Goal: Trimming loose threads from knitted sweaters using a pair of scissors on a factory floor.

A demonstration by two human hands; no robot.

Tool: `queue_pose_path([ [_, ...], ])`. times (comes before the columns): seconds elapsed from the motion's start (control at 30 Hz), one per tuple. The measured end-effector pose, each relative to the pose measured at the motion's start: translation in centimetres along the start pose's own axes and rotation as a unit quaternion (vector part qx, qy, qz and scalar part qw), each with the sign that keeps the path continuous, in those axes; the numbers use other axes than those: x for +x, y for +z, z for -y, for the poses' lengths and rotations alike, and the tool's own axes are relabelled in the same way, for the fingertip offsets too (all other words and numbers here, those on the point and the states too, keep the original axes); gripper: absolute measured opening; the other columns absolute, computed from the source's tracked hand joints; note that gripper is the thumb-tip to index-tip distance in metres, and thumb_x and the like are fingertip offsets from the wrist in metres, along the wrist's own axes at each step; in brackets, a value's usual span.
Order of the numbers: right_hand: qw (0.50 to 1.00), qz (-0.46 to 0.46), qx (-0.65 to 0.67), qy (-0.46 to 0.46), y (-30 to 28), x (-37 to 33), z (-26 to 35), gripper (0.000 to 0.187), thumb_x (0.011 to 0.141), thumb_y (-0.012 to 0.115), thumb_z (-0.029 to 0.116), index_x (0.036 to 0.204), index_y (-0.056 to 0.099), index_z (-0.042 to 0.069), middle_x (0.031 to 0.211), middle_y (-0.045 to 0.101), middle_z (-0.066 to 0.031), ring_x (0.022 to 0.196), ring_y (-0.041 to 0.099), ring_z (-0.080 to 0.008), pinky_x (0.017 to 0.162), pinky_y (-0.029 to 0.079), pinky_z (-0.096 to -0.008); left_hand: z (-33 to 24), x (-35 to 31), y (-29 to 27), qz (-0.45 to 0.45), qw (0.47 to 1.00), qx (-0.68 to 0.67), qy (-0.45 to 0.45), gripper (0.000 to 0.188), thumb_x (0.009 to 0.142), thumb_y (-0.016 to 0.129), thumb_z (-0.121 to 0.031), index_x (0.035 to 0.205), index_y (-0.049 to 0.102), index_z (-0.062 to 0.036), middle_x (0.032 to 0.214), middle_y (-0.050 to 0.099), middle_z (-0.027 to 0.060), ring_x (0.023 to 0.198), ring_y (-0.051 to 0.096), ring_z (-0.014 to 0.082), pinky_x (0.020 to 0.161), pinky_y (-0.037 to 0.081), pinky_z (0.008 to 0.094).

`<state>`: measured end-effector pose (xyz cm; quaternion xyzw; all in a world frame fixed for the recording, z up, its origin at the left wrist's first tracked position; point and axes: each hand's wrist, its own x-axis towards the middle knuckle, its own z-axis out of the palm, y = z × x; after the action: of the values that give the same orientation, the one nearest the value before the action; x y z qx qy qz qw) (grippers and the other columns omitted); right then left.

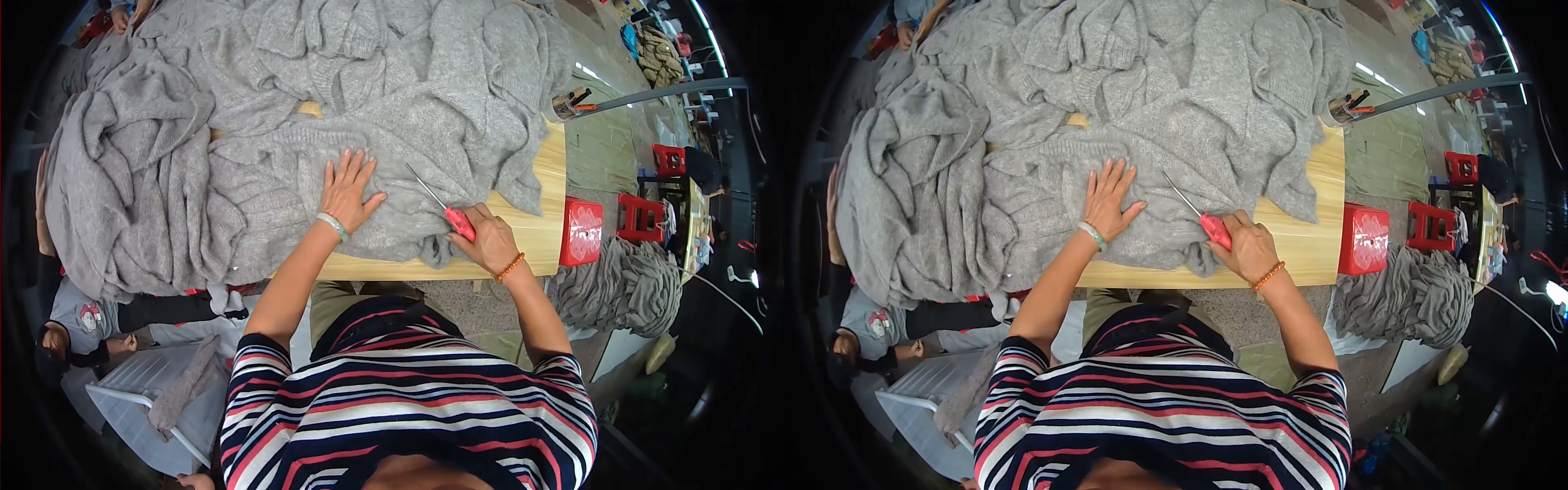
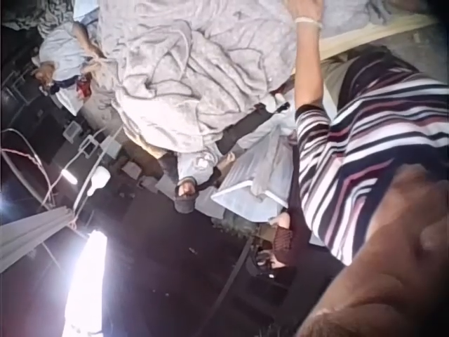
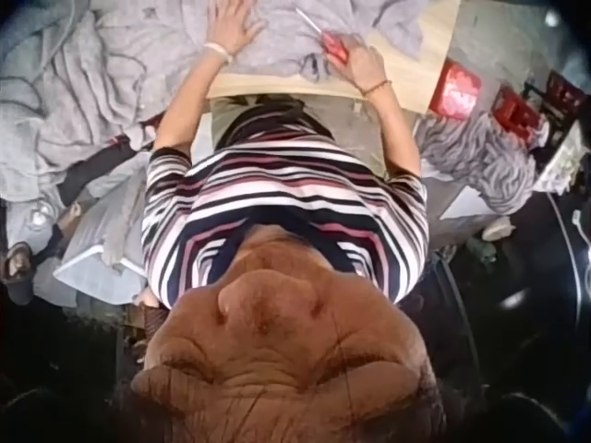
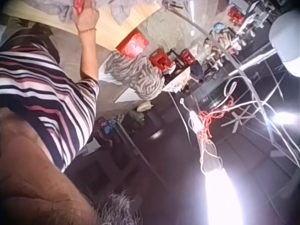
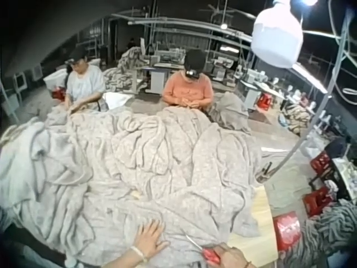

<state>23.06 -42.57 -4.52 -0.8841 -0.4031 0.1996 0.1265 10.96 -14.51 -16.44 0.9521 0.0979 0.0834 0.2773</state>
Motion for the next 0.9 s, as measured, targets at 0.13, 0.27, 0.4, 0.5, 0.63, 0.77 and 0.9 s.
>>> queue_pose_path([
  [0.13, 0.999, -0.033, -0.017, -0.039, -1.4, -1.3, 2.0, 0.04, 0.086, 0.073, 0.038, 0.112, 0.065, 0.009, 0.099, 0.068, -0.0156, 0.088, 0.067, -0.0367, 0.077, 0.054, -0.0454, 1.8, -0.8, 2.6, 0.058, 0.997, 0.05, -0.016, 0.083, 0.088, 0.071, -0.04, 0.157, 0.033, -0.0134, 0.166, 0.022, 0.0143, 0.154, 0.012, 0.0379, 0.122, 0.008, 0.0598],
  [0.27, 0.999, 0.031, -0.002, -0.029, -2.1, -1.9, 3.2, 0.034, 0.089, 0.071, 0.034, 0.109, 0.065, 0.008, 0.078, 0.069, -0.0199, 0.07, 0.068, -0.0409, 0.065, 0.054, -0.0492, 2.0, -0.4, 2.9, 0.067, 0.997, 0.037, -0.021, 0.087, 0.087, 0.072, -0.042, 0.158, 0.031, -0.0134, 0.167, 0.018, 0.014, 0.155, 0.008, 0.0383, 0.122, 0.006, 0.0612],
  [0.4, 0.997, 0.072, -0.021, -0.004, -1.3, -0.4, 3.8, 0.031, 0.091, 0.068, 0.035, 0.104, 0.065, 0.007, 0.071, 0.067, -0.0211, 0.069, 0.068, -0.041, 0.064, 0.053, -0.05, 2.2, 0.1, 3.0, 0.076, 0.996, 0.039, -0.032, 0.088, 0.086, 0.072, -0.044, 0.157, 0.032, -0.0146, 0.167, 0.017, 0.0149, 0.154, 0.006, 0.0408, 0.122, 0.006, 0.0622],
  [0.5, 0.997, 0.07, -0.023, -0.005, -1.2, 1.4, 4.7, 0.031, 0.092, 0.066, 0.036, 0.097, 0.066, 0.006, 0.069, 0.065, -0.0219, 0.07, 0.068, -0.0407, 0.065, 0.053, -0.0502, 2.4, 0.4, 3.2, 0.078, 0.995, 0.044, -0.039, 0.088, 0.086, 0.072, -0.047, 0.157, 0.032, -0.0154, 0.166, 0.018, 0.0157, 0.154, 0.006, 0.0412, 0.122, 0.005, 0.0622],
  [0.63, 0.993, 0.109, -0.028, -0.04, -1.8, 0.6, 4.6, 0.031, 0.092, 0.066, 0.036, 0.09, 0.067, 0.004, 0.07, 0.066, -0.0215, 0.07, 0.068, -0.0409, 0.066, 0.053, -0.0504, 3.1, 0.3, 3.8, 0.055, 0.998, 0.02, -0.036, 0.092, 0.084, 0.075, -0.04, 0.159, 0.028, -0.0173, 0.168, 0.014, 0.0133, 0.154, 0.004, 0.0412, 0.121, 0.005, 0.0626],
  [0.77, 0.986, 0.153, -0.053, -0.031, -2.4, -1.0, 4.6, 0.031, 0.09, 0.066, 0.033, 0.086, 0.068, 0.002, 0.072, 0.068, -0.0214, 0.072, 0.069, -0.0379, 0.067, 0.055, -0.0481, 2.7, 0.4, 3.6, 0.076, 0.995, 0.031, -0.054, 0.091, 0.085, 0.074, -0.034, 0.16, 0.024, -0.0178, 0.168, 0.014, 0.0126, 0.154, 0.004, 0.0403, 0.121, 0.005, 0.0626],
  [0.9, 0.991, 0.125, -0.042, -0.016, -2.3, -1.5, 4.9, 0.028, 0.089, 0.067, 0.031, 0.087, 0.066, 0.003, 0.071, 0.068, -0.0198, 0.071, 0.07, -0.0371, 0.066, 0.055, -0.047, 1.8, 0.5, 2.9, 0.097, 0.992, 0.045, -0.067, 0.082, 0.089, 0.067, -0.019, 0.159, 0.025, -0.016, 0.167, 0.017, 0.0127, 0.154, 0.006, 0.0396, 0.121, 0.005, 0.0624],
])
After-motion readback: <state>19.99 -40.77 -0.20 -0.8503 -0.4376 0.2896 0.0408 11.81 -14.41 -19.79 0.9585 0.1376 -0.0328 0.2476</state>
